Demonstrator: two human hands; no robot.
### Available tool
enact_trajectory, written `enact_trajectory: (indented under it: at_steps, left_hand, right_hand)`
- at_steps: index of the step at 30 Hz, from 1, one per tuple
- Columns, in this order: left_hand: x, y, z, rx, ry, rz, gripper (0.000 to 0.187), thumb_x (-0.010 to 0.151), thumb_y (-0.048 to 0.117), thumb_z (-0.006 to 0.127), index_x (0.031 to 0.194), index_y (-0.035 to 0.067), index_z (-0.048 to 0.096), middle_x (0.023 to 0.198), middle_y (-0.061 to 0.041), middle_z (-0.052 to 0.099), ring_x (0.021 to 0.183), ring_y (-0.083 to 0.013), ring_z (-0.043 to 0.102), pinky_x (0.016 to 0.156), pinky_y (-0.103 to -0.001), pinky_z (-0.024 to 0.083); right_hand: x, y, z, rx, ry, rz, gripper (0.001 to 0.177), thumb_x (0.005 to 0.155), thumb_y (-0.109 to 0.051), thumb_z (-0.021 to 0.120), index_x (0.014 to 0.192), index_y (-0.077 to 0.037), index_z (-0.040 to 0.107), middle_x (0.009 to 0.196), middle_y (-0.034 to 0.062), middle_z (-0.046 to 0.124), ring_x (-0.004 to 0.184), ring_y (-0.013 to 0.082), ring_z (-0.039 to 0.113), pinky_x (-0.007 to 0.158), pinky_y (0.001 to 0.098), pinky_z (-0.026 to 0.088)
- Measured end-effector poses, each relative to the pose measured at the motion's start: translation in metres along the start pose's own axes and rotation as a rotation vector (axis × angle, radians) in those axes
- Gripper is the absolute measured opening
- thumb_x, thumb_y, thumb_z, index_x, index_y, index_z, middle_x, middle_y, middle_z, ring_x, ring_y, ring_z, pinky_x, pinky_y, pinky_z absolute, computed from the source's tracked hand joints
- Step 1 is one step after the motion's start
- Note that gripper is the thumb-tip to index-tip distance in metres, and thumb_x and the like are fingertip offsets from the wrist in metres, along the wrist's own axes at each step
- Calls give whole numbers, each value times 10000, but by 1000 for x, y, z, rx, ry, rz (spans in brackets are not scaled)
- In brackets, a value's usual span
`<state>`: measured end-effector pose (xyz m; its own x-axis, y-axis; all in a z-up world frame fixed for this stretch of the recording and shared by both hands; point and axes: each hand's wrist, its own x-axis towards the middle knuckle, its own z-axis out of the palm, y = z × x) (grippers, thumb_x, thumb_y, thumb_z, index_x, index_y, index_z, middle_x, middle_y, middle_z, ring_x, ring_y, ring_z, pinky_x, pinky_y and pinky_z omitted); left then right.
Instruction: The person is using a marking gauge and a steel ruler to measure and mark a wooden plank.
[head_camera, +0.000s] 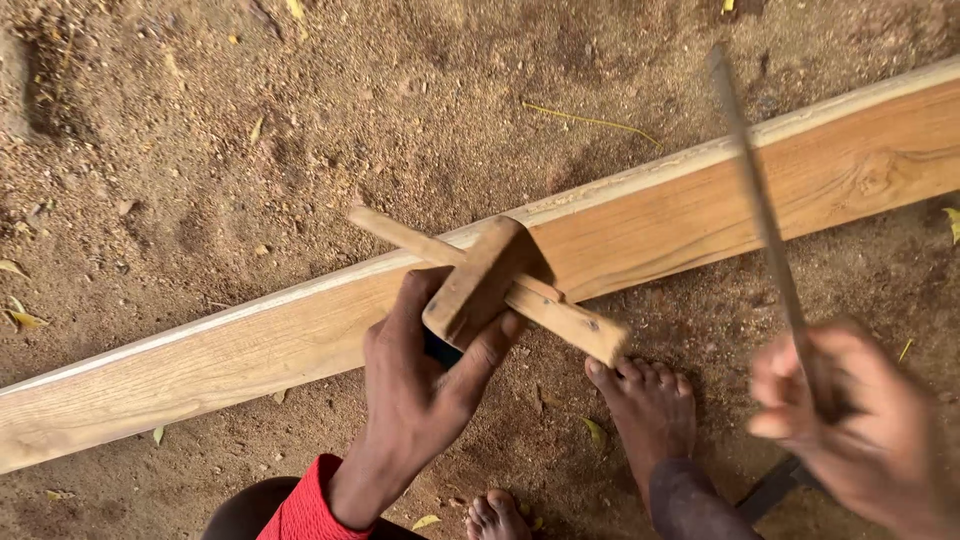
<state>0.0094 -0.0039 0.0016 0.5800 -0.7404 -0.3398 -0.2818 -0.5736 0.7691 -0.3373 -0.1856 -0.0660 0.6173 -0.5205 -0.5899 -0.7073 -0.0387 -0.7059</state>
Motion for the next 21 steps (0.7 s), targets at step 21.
enact_trajectory:
  at_steps: [21]
  left_hand:
    - [-2,-7,12,-506,-46,-420,531,921,429,614,1247,12,664,970,-154,790,824,-250,815,775,-423,706]
  right_hand:
    - [103,-154,97,659,-261,-167,643,917,-494,674,1271,39,617,1080,126,735,1006,180,704,860,332,596]
